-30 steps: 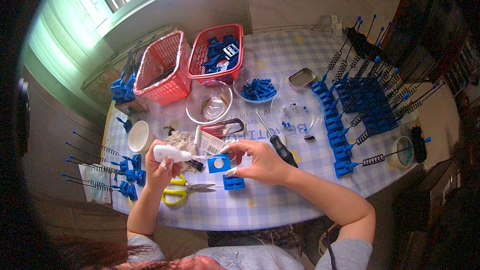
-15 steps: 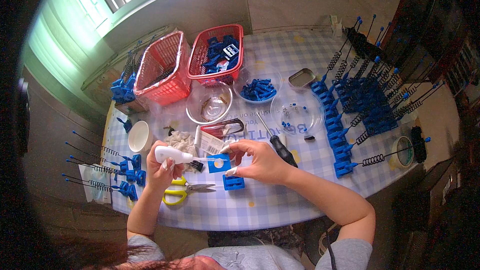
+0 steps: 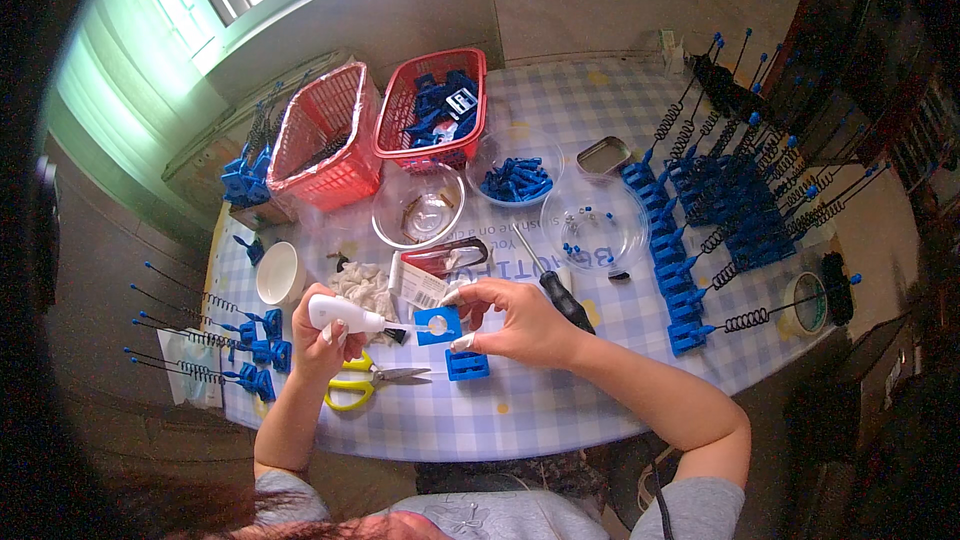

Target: The person assembles small blue plastic components with springs and metal rods, using glue and scissors.

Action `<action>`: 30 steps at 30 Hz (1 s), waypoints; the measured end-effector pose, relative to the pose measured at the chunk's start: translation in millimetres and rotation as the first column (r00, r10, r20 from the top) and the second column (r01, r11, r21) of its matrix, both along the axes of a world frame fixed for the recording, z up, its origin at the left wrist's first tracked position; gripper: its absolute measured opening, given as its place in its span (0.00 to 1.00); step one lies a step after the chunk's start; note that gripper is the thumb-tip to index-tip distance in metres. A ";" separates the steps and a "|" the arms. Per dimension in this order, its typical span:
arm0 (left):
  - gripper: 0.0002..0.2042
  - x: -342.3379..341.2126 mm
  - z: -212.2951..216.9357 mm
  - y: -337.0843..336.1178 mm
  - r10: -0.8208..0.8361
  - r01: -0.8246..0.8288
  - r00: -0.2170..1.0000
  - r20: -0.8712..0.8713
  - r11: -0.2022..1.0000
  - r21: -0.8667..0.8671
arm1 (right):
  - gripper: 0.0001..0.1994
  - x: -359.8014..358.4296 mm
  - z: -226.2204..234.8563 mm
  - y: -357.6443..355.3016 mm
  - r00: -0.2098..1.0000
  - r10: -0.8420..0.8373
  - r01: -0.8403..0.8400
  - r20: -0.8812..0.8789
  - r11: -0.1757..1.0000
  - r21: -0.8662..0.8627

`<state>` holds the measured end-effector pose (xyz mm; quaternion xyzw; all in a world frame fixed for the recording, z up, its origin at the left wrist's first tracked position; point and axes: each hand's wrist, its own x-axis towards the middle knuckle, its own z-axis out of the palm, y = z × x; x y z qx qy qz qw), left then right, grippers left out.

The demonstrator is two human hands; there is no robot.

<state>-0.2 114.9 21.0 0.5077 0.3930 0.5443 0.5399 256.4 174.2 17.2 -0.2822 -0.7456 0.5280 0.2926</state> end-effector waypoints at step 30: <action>0.11 -15.3 2.5 28.8 0.184 -0.183 0.976 0.117 0.983 -0.018 | 0.21 -0.3 -0.1 -2.3 0.997 -0.071 0.072 -0.029 0.997 0.039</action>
